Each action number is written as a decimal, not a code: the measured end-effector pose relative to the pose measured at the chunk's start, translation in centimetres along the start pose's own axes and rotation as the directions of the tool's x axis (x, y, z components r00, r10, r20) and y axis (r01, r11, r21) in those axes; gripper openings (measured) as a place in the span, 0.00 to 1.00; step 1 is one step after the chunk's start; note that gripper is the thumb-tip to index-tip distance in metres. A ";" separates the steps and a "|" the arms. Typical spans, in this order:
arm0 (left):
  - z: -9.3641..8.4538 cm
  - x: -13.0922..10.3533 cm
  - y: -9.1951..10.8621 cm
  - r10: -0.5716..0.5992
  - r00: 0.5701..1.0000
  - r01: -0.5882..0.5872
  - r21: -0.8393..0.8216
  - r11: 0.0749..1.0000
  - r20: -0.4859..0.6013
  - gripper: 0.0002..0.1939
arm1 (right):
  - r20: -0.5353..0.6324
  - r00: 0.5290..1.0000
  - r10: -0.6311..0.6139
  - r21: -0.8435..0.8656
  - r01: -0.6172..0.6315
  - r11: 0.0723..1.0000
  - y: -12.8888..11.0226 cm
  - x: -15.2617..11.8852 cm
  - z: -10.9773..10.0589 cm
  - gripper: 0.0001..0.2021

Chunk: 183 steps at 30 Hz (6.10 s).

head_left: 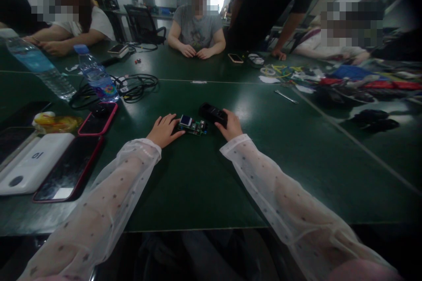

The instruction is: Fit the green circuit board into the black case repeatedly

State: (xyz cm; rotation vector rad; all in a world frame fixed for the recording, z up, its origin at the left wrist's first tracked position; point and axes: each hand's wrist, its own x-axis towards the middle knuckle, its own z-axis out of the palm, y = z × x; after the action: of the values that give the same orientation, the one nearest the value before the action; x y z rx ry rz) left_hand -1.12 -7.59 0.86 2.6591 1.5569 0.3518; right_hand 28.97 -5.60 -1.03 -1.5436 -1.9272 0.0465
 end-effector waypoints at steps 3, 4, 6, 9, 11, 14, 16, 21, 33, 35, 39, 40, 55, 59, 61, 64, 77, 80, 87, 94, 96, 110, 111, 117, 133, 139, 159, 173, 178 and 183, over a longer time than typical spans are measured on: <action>0.0 0.1 0.1 -0.002 1.000 0.002 -0.003 1.000 0.006 0.32 | -0.003 1.000 -0.003 0.004 0.003 1.000 0.1 0.0 0.1 0.31; 0.0 0.1 0.1 -0.005 1.000 0.005 -0.002 1.000 0.008 0.32 | -0.004 1.000 -0.004 0.002 0.004 1.000 0.1 0.0 0.1 0.31; 0.1 0.1 0.1 -0.006 1.000 0.006 0.003 1.000 0.005 0.32 | -0.004 1.000 -0.001 -0.004 0.001 1.000 0.1 0.0 0.1 0.31; 0.2 0.2 0.0 -0.003 1.000 0.003 0.004 1.000 -0.006 0.32 | -0.003 1.000 0.007 -0.011 -0.007 1.000 0.0 0.0 0.1 0.31; 0.3 0.1 0.0 0.000 1.000 0.000 -0.001 1.000 -0.007 0.32 | -0.001 1.000 0.009 -0.010 -0.009 1.000 0.0 0.0 0.1 0.31; 0.2 0.1 0.0 0.001 1.000 -0.001 -0.007 1.000 -0.002 0.32 | 0.000 1.000 0.014 -0.002 -0.014 1.000 -0.1 0.0 0.0 0.32; 0.1 0.1 0.0 0.001 1.000 -0.001 -0.008 1.000 0.004 0.33 | 0.002 1.000 0.017 0.003 -0.017 1.000 -0.3 0.1 -0.1 0.31; 0.2 0.1 -0.1 -0.003 1.000 0.003 -0.011 1.000 0.003 0.32 | 0.006 0.999 0.036 0.006 -0.036 0.999 -0.5 0.1 -0.4 0.29; -0.1 0.0 0.2 0.000 1.000 0.000 -0.015 1.000 -0.006 0.32 | -0.034 0.996 -0.078 0.310 0.085 0.947 -4.4 -0.6 -2.0 0.30; 0.0 0.0 0.2 -0.007 1.000 0.007 -0.006 1.000 -0.021 0.31 | -0.009 0.993 -0.121 0.326 0.117 0.938 -5.4 -1.0 -2.2 0.30; 0.1 0.0 0.3 -0.015 0.999 0.016 0.001 1.000 -0.035 0.30 | 0.030 0.982 -0.186 0.319 0.167 0.933 -6.0 -1.6 -1.9 0.29; 0.1 0.0 0.3 -0.013 0.999 0.013 -0.001 1.000 -0.032 0.31 | 0.043 0.980 -0.196 0.307 0.174 0.936 -5.9 -1.6 -1.8 0.29; -0.4 0.0 0.3 -0.035 0.999 0.036 -0.057 0.998 0.013 0.35 | 0.265 0.913 -0.312 0.187 0.268 0.945 -4.8 -1.4 -1.1 0.32; -0.4 0.0 0.4 -0.036 0.999 0.036 -0.052 0.998 0.009 0.35 | 0.268 0.919 -0.289 0.187 0.245 0.951 -4.8 -1.5 -1.0 0.31; -0.5 0.0 0.4 -0.030 0.999 0.031 -0.051 0.998 0.011 0.35 | 0.271 0.921 -0.280 0.186 0.235 0.954 -4.8 -1.6 -1.0 0.31; -0.4 -0.1 0.5 -0.031 0.999 0.032 -0.048 0.998 0.009 0.34 | 0.277 0.920 -0.276 0.186 0.230 0.955 -4.8 -1.6 -0.9 0.32; -0.4 0.0 0.5 -0.035 0.999 0.035 -0.042 0.998 0.000 0.33 | 0.268 0.922 -0.279 0.175 0.238 0.955 -4.8 -1.6 -0.9 0.32; -0.5 0.0 0.5 -0.040 0.999 0.040 -0.038 0.998 0.005 0.33 | 0.282 0.922 -0.265 0.177 0.221 0.959 -4.9 -1.6 -1.0 0.33; -0.4 0.0 0.5 -0.038 0.999 0.039 -0.044 0.998 0.020 0.34 | 0.294 0.923 -0.249 0.164 0.208 0.964 -4.7 -1.7 -0.8 0.34; -0.2 0.0 0.4 -0.029 1.000 0.029 -0.015 0.999 0.000 0.34 | 0.288 0.922 -0.257 0.148 0.223 0.964 -4.7 -1.7 -0.7 0.35; -0.1 0.0 0.4 -0.031 1.000 0.031 -0.010 0.999 -0.002 0.34 | 0.281 0.922 -0.267 0.142 0.235 0.962 -4.7 -1.6 -0.6 0.34; -0.3 0.0 0.4 -0.029 1.000 0.029 -0.015 0.999 0.003 0.33 | 0.281 0.928 -0.245 0.110 0.223 0.969 -5.3 -1.8 -0.9 0.34; -0.3 0.0 0.4 -0.028 1.000 0.028 -0.015 1.000 0.005 0.33 | 0.272 0.929 -0.251 0.112 0.229 0.967 -5.3 -1.8 -0.8 0.34; -0.2 0.0 0.4 -0.031 1.000 0.031 -0.014 0.999 0.005 0.33 | 0.235 0.934 -0.270 0.102 0.253 0.962 -5.3 -1.8 -0.8 0.32; -0.1 0.0 0.3 -0.035 0.999 0.035 -0.041 0.999 0.007 0.32 | 0.188 0.967 -0.173 0.203 0.134 0.970 -5.3 -2.1 -0.3 0.27; 0.3 0.1 0.0 -0.023 1.000 0.022 -0.037 0.999 -0.016 0.32 | 0.069 0.983 -0.169 0.306 0.140 0.941 -5.5 -2.0 -0.7 0.27; 0.0 0.0 0.1 -0.012 1.000 0.012 -0.032 0.999 0.003 0.32 | 0.000 0.999 0.053 0.005 -0.053 0.999 -0.9 -0.1 -0.6 0.27; 0.1 0.1 -0.1 -0.015 1.000 0.015 -0.041 0.999 0.006 0.33 | 0.025 0.999 0.021 -0.039 -0.020 0.999 -1.2 -0.2 -0.6 0.28; 0.0 0.0 -0.1 -0.015 1.000 0.016 -0.046 0.999 0.020 0.33 | 0.036 0.999 0.033 -0.048 -0.032 0.998 -1.5 -0.3 -0.9 0.29; 0.0 0.0 0.0 -0.012 1.000 0.013 -0.041 0.999 0.017 0.33 | 0.023 0.999 0.028 -0.057 -0.027 0.998 -1.5 -0.3 -0.7 0.29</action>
State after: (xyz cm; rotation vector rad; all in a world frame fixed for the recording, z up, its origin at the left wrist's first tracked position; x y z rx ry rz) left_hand -1.10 -7.56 0.88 2.6136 1.5437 0.3557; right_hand 28.08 -6.61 0.02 -1.6134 -1.9410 0.0215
